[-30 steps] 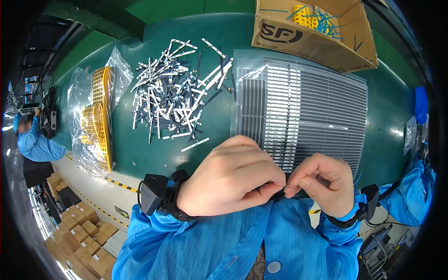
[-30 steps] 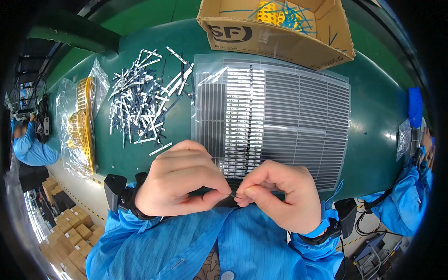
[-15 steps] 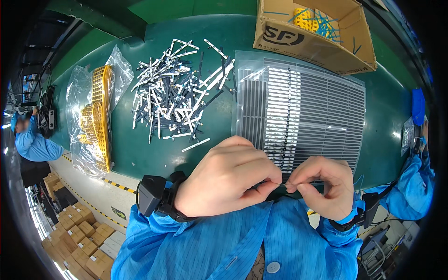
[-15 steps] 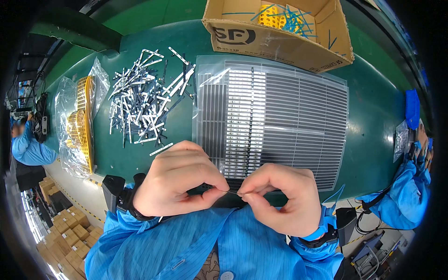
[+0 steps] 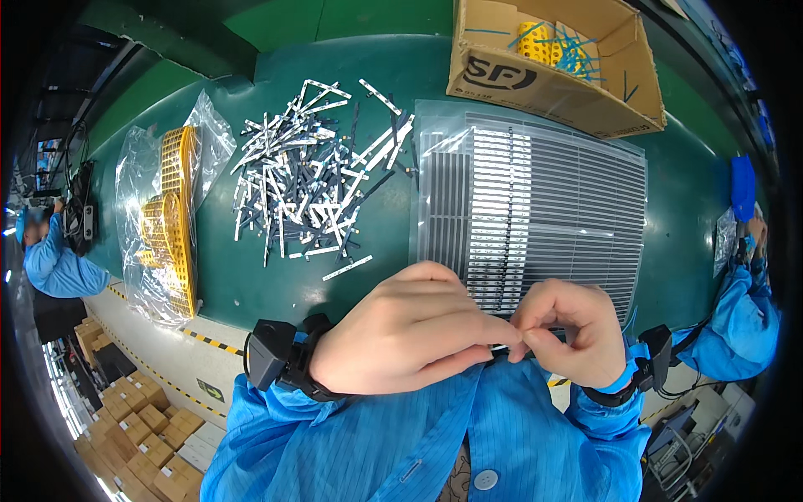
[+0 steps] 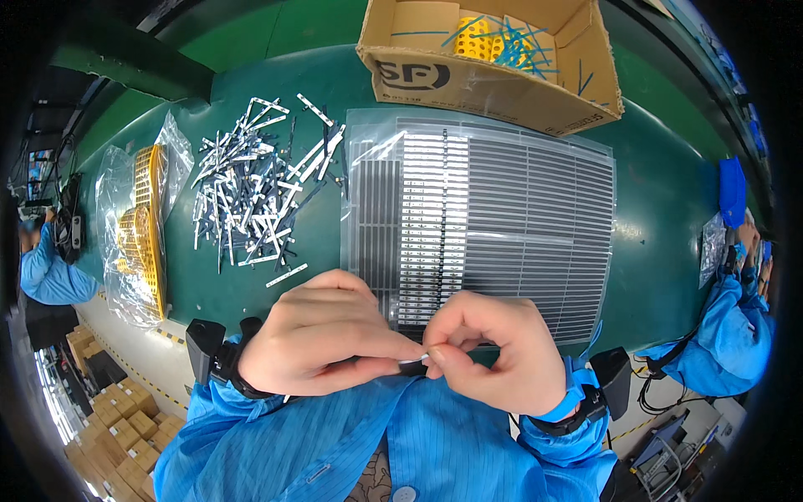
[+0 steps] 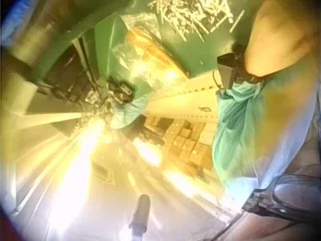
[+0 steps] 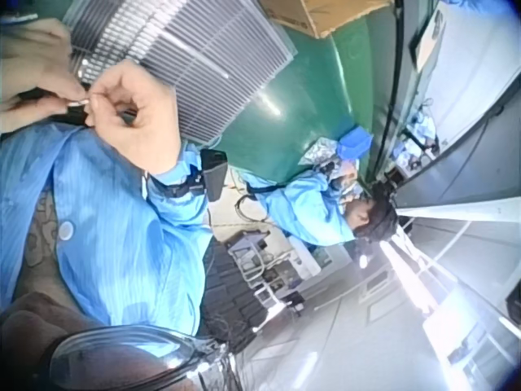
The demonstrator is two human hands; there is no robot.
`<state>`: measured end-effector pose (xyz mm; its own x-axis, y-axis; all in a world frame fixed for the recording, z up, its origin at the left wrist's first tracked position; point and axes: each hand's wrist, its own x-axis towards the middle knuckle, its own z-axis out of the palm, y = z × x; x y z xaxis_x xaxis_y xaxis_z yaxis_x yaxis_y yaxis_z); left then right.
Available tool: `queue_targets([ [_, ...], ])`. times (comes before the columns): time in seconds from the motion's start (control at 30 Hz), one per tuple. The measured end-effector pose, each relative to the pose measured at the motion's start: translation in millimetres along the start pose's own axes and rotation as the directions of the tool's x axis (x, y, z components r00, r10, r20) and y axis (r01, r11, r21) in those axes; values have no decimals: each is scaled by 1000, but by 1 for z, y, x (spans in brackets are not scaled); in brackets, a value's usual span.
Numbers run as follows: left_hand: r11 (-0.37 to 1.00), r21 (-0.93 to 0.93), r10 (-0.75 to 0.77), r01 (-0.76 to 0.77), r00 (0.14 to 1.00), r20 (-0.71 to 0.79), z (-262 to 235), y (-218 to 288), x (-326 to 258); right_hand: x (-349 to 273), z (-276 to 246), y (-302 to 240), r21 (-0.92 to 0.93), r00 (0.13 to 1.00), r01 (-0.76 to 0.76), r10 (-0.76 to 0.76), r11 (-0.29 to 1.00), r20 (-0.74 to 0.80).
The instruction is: Inserting small metal strips into a slotted plastic sheet on a production line.
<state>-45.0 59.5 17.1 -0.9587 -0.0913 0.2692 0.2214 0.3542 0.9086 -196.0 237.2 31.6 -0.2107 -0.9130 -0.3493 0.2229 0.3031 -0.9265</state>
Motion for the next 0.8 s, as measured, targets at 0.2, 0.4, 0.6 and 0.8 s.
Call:
queue_targets([
  [0.2, 997, -69, 45, -44, 999, 9, -4, 2, -2, 7, 4, -6, 41, 996, -43, 40, 998, 80],
  [0.4, 990, -94, 104, -106, 994, -26, -7, 2, 0, 8, 3, -12, -5, 998, 14, -14, 1000, 61],
  [0.6, 969, -239, -95, 64, 988, -121, -10, 1, -9, 14, 9, -15, -48, 995, -1, -4, 999, -101],
  [0.8, 777, -612, -205, -148, 860, -468, -11, -9, -27, 33, -16, -48, -189, 827, 273, -330, 943, -455],
])
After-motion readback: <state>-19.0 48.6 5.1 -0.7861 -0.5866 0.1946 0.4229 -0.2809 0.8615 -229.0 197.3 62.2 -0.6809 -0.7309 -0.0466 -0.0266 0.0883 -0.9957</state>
